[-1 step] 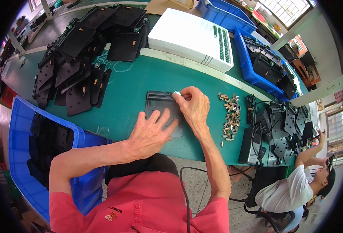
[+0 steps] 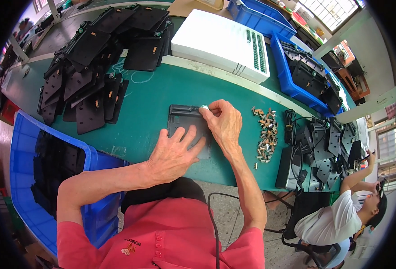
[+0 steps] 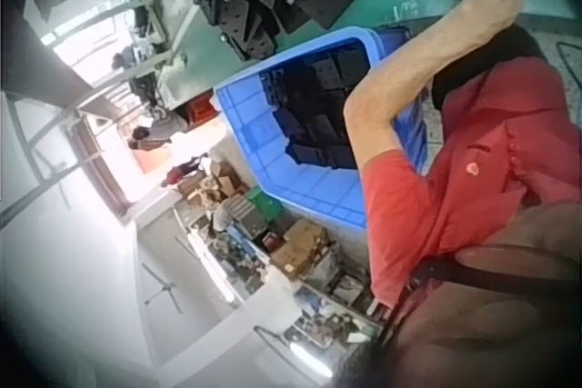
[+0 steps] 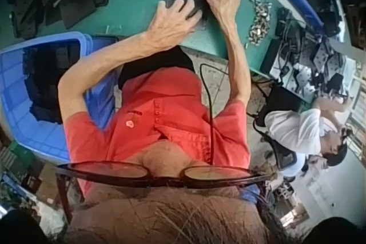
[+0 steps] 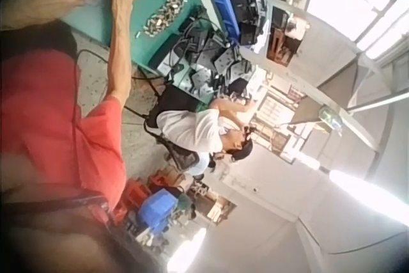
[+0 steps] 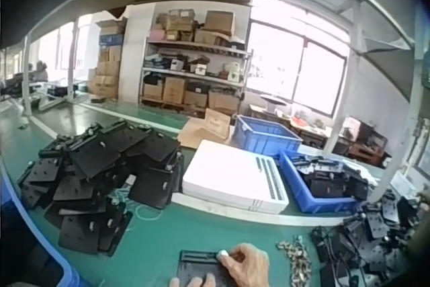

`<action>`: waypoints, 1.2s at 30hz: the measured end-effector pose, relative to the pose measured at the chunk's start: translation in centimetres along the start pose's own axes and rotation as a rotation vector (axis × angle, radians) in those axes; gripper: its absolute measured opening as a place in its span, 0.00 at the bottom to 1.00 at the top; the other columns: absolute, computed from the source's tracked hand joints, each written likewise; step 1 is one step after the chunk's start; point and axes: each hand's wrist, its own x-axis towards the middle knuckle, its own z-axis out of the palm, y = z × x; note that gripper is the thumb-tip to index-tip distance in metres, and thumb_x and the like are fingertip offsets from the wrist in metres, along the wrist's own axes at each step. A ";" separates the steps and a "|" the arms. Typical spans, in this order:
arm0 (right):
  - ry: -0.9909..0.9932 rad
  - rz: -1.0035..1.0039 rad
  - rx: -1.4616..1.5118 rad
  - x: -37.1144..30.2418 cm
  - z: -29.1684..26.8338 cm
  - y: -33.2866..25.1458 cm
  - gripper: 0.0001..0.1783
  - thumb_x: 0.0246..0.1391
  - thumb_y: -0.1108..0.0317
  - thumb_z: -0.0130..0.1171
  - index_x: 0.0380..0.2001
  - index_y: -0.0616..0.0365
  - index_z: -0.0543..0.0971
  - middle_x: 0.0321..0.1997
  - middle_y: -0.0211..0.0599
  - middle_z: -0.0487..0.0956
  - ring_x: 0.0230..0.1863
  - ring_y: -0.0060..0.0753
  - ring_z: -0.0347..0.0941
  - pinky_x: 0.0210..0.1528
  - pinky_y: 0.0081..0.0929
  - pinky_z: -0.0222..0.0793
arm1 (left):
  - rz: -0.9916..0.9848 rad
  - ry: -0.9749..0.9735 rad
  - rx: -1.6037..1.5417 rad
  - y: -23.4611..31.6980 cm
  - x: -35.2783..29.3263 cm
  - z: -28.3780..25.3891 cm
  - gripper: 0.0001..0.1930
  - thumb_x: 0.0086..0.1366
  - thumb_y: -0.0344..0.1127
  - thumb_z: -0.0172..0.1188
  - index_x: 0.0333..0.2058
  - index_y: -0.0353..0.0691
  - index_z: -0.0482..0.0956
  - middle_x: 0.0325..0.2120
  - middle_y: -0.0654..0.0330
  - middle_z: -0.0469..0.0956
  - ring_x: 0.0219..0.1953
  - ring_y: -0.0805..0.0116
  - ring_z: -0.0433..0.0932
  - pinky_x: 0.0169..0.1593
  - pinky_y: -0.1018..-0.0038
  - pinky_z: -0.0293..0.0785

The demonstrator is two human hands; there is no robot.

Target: The person assembles small plastic components and metal parts onto a base plate by hand at a factory workbench.

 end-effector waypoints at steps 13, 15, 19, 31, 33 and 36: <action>-0.124 -0.228 0.034 0.5 -2.3 -0.4 0.13 0.47 0.75 0.65 0.40 0.62 0.82 0.35 0.42 0.80 0.31 0.35 0.77 0.35 0.32 0.73 | 0.011 -0.018 0.017 -0.1 0.1 -0.2 0.27 0.58 0.52 0.62 0.52 0.43 0.75 0.50 0.54 0.70 0.43 0.64 0.66 0.37 0.62 0.62; -0.144 -0.233 0.015 0.4 -2.0 -0.3 0.14 0.47 0.76 0.65 0.40 0.61 0.82 0.36 0.41 0.79 0.32 0.36 0.77 0.35 0.32 0.73 | 0.016 -0.005 0.019 -0.1 0.1 -0.2 0.27 0.58 0.52 0.63 0.52 0.43 0.76 0.49 0.54 0.70 0.43 0.64 0.66 0.36 0.62 0.62; -0.215 -0.246 -0.067 0.5 -1.7 -0.3 0.14 0.47 0.75 0.65 0.40 0.60 0.83 0.37 0.41 0.79 0.33 0.39 0.77 0.36 0.35 0.72 | 0.019 -0.007 0.027 -0.1 0.1 -0.2 0.27 0.58 0.52 0.63 0.52 0.43 0.76 0.49 0.54 0.70 0.43 0.64 0.66 0.36 0.62 0.62; -0.218 -0.218 -0.126 1.7 -1.6 -0.5 0.11 0.47 0.73 0.65 0.36 0.65 0.83 0.34 0.45 0.80 0.35 0.37 0.79 0.37 0.32 0.73 | 0.011 -0.018 0.016 -0.1 0.1 0.0 0.28 0.56 0.51 0.65 0.54 0.47 0.74 0.52 0.53 0.69 0.41 0.64 0.68 0.36 0.63 0.63; -0.185 -0.222 -0.139 1.6 -1.3 -0.6 0.10 0.46 0.73 0.64 0.34 0.64 0.83 0.33 0.46 0.80 0.34 0.43 0.79 0.37 0.36 0.72 | 0.010 -0.024 0.021 -0.1 0.1 -0.1 0.28 0.56 0.51 0.65 0.54 0.47 0.74 0.52 0.53 0.69 0.41 0.64 0.69 0.36 0.63 0.63; -0.127 -0.214 -0.181 1.2 -1.0 -1.0 0.08 0.46 0.71 0.64 0.32 0.63 0.83 0.31 0.47 0.80 0.33 0.49 0.78 0.36 0.41 0.71 | 0.010 -0.023 0.018 -0.1 0.1 -0.1 0.28 0.57 0.51 0.65 0.54 0.47 0.74 0.52 0.53 0.69 0.41 0.64 0.69 0.36 0.63 0.63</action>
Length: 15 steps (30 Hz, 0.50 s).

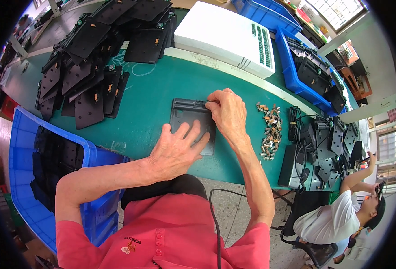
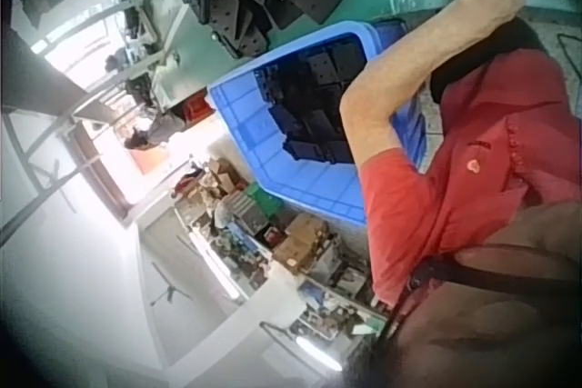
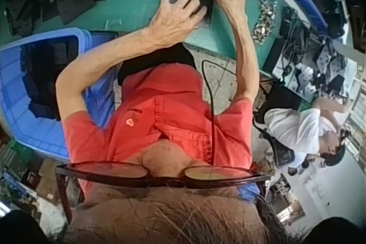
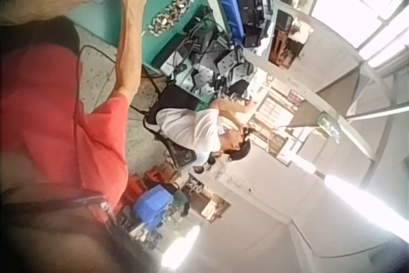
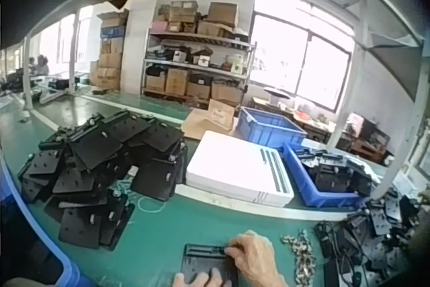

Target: The person assembles small plastic components and metal parts onto a base plate by hand at a factory workbench.

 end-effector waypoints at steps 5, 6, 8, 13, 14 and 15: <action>0.025 0.054 -0.103 -0.1 0.1 -1.0 0.10 0.45 0.71 0.66 0.32 0.66 0.84 0.29 0.46 0.81 0.29 0.40 0.79 0.34 0.33 0.72 | -0.003 -0.002 -0.005 -0.1 -0.1 0.1 0.28 0.57 0.51 0.65 0.54 0.47 0.74 0.52 0.53 0.69 0.42 0.64 0.69 0.36 0.63 0.62; 0.030 0.081 -0.087 -0.1 0.1 -1.0 0.09 0.47 0.69 0.66 0.31 0.64 0.84 0.31 0.46 0.81 0.31 0.45 0.79 0.35 0.37 0.72 | -0.001 0.003 -0.008 -0.1 -0.1 0.1 0.28 0.56 0.51 0.65 0.54 0.47 0.74 0.52 0.53 0.69 0.42 0.64 0.69 0.36 0.62 0.62; 0.037 0.109 -0.072 0.1 -0.1 -0.6 0.08 0.48 0.68 0.65 0.30 0.62 0.84 0.32 0.46 0.81 0.34 0.50 0.79 0.37 0.40 0.72 | 0.004 0.002 -0.009 -0.1 0.0 0.2 0.28 0.56 0.51 0.65 0.54 0.47 0.74 0.52 0.53 0.69 0.42 0.64 0.69 0.36 0.62 0.62; 0.055 0.020 0.153 -0.5 -0.9 1.2 0.10 0.48 0.72 0.64 0.36 0.60 0.84 0.35 0.45 0.81 0.34 0.45 0.79 0.37 0.36 0.72 | 0.008 -0.009 0.011 0.0 0.1 0.0 0.28 0.56 0.51 0.65 0.54 0.47 0.74 0.52 0.53 0.69 0.42 0.64 0.69 0.36 0.62 0.63; 0.054 0.021 0.154 -0.7 -0.8 1.2 0.10 0.48 0.72 0.64 0.36 0.60 0.84 0.35 0.45 0.81 0.34 0.45 0.79 0.37 0.36 0.72 | 0.003 -0.006 0.010 -0.1 0.0 0.0 0.28 0.56 0.51 0.65 0.54 0.47 0.74 0.52 0.53 0.69 0.42 0.64 0.69 0.36 0.62 0.63; 0.029 0.015 0.154 -1.0 -0.6 1.1 0.10 0.48 0.74 0.64 0.37 0.60 0.84 0.35 0.44 0.81 0.34 0.43 0.79 0.38 0.36 0.72 | 0.001 -0.003 0.007 -0.1 0.0 0.1 0.28 0.56 0.51 0.65 0.54 0.47 0.74 0.52 0.53 0.69 0.42 0.64 0.69 0.36 0.62 0.63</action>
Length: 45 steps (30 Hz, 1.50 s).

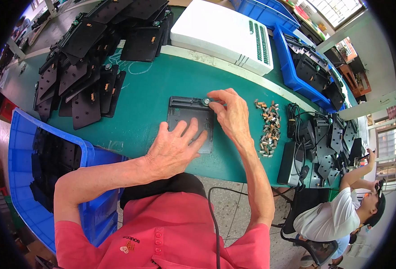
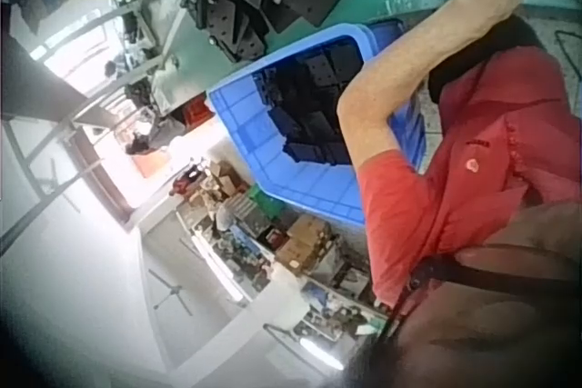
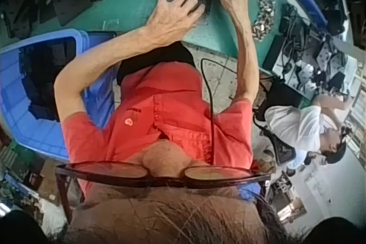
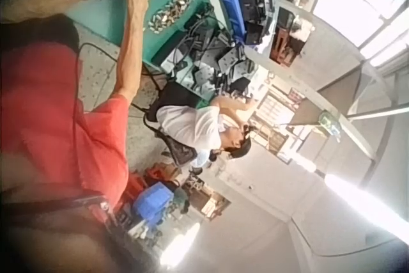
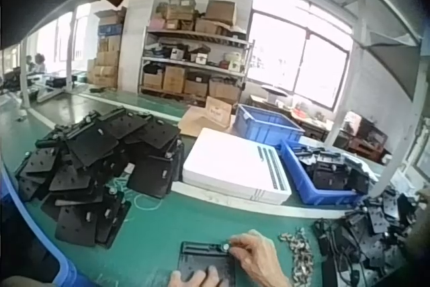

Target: The person assembles small plastic components and metal parts onto a base plate by hand at a factory workbench.

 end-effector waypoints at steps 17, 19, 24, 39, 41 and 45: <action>-0.052 0.149 -0.017 1.0 0.2 -0.8 0.11 0.44 0.74 0.67 0.33 0.64 0.84 0.29 0.48 0.83 0.31 0.40 0.82 0.35 0.33 0.74 | 0.006 0.008 -0.008 -0.1 0.0 0.0 0.29 0.55 0.51 0.66 0.54 0.47 0.74 0.52 0.53 0.69 0.42 0.64 0.68 0.36 0.63 0.63; -0.007 0.118 -0.033 0.6 0.1 -0.5 0.10 0.44 0.74 0.67 0.33 0.63 0.84 0.29 0.46 0.83 0.31 0.41 0.81 0.35 0.33 0.74 | 0.016 0.005 -0.006 0.1 0.3 -0.3 0.29 0.55 0.51 0.66 0.54 0.47 0.74 0.52 0.53 0.69 0.42 0.64 0.68 0.36 0.63 0.63; 0.030 -0.002 0.018 -0.2 1.0 0.6 0.11 0.45 0.75 0.67 0.36 0.63 0.83 0.33 0.41 0.82 0.34 0.33 0.81 0.37 0.29 0.76 | 0.020 0.008 -0.032 -0.2 0.0 -0.3 0.30 0.54 0.50 0.67 0.54 0.46 0.74 0.51 0.52 0.70 0.43 0.63 0.69 0.36 0.63 0.63; 0.194 0.104 -0.588 1.4 -6.0 9.3 0.09 0.50 0.67 0.60 0.32 0.59 0.83 0.37 0.47 0.79 0.43 0.56 0.73 0.46 0.48 0.70 | 0.061 -0.012 -0.007 -0.2 0.3 -0.4 0.29 0.57 0.49 0.65 0.55 0.44 0.74 0.54 0.49 0.68 0.43 0.61 0.68 0.35 0.63 0.61; 0.185 0.098 -0.552 1.2 -5.8 9.0 0.09 0.49 0.67 0.60 0.32 0.59 0.83 0.37 0.47 0.79 0.43 0.55 0.73 0.46 0.47 0.71 | 0.065 -0.026 -0.011 -0.2 0.1 -0.3 0.29 0.58 0.50 0.64 0.56 0.44 0.74 0.54 0.49 0.68 0.43 0.60 0.68 0.35 0.63 0.61; 0.186 0.105 -0.474 0.5 -5.5 8.4 0.07 0.47 0.68 0.62 0.29 0.60 0.81 0.34 0.45 0.79 0.41 0.53 0.73 0.44 0.46 0.70 | 0.062 -0.030 -0.020 -0.2 -0.1 -0.4 0.29 0.58 0.50 0.64 0.56 0.44 0.73 0.54 0.49 0.68 0.43 0.60 0.68 0.35 0.63 0.61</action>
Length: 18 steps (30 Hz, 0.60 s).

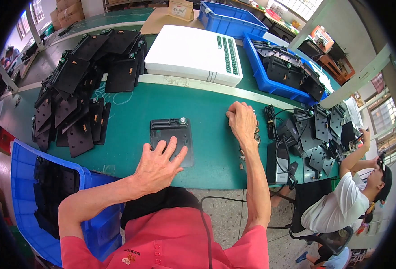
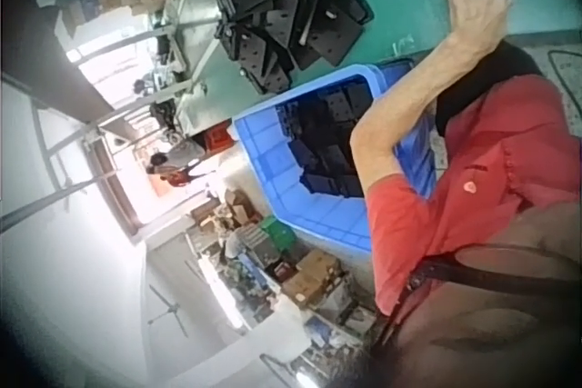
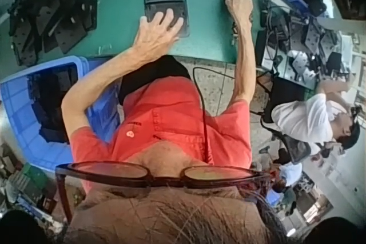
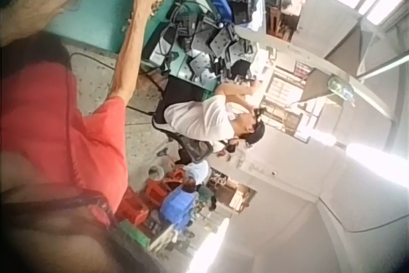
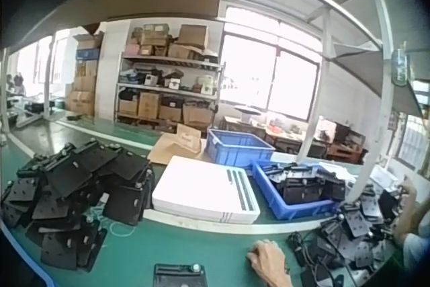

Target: The person assembles small plastic components and metal parts onto a base plate by hand at a factory workbench.

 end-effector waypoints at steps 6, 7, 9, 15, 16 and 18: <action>0.101 -0.055 0.089 -1.0 -1.0 -1.4 0.07 0.47 0.71 0.63 0.29 0.61 0.78 0.30 0.44 0.80 0.35 0.47 0.75 0.40 0.40 0.70 | -0.004 -0.011 -0.003 0.1 0.1 0.0 0.29 0.59 0.49 0.64 0.56 0.44 0.73 0.54 0.49 0.68 0.43 0.60 0.68 0.36 0.63 0.62; 0.035 0.062 0.267 -1.3 -1.9 -2.6 0.06 0.49 0.72 0.63 0.30 0.62 0.78 0.29 0.42 0.80 0.32 0.40 0.75 0.38 0.34 0.71 | -0.010 -0.004 -0.007 0.0 0.0 0.0 0.29 0.58 0.49 0.64 0.56 0.44 0.73 0.54 0.49 0.68 0.44 0.60 0.68 0.36 0.63 0.62; -0.040 0.186 0.442 -2.0 -2.3 -3.8 0.06 0.50 0.73 0.64 0.32 0.63 0.78 0.27 0.40 0.81 0.30 0.34 0.76 0.36 0.29 0.71 | -0.018 -0.003 -0.016 -0.1 0.0 0.1 0.28 0.58 0.49 0.64 0.56 0.44 0.73 0.55 0.49 0.68 0.44 0.60 0.68 0.36 0.63 0.62; -0.307 0.262 1.153 -5.2 -1.8 -5.5 0.07 0.56 0.73 0.62 0.38 0.63 0.82 0.32 0.34 0.83 0.31 0.21 0.77 0.36 0.18 0.74 | -0.025 -0.005 -0.009 -0.2 -0.1 0.1 0.28 0.57 0.47 0.65 0.55 0.43 0.74 0.55 0.49 0.68 0.44 0.60 0.69 0.38 0.63 0.63; -0.331 0.277 1.190 -5.6 -1.6 -5.6 0.10 0.56 0.72 0.63 0.39 0.66 0.82 0.33 0.36 0.84 0.32 0.21 0.77 0.36 0.18 0.73 | -0.021 0.000 -0.011 -0.2 -0.1 0.2 0.28 0.57 0.47 0.65 0.55 0.43 0.74 0.55 0.49 0.68 0.44 0.61 0.69 0.38 0.63 0.63; -0.362 0.300 1.188 -6.2 -1.4 -6.0 0.10 0.56 0.71 0.63 0.39 0.66 0.82 0.33 0.37 0.84 0.31 0.21 0.77 0.36 0.18 0.73 | -0.019 0.002 -0.014 -0.2 -0.1 0.2 0.28 0.57 0.47 0.65 0.55 0.42 0.74 0.55 0.49 0.68 0.44 0.61 0.69 0.38 0.63 0.63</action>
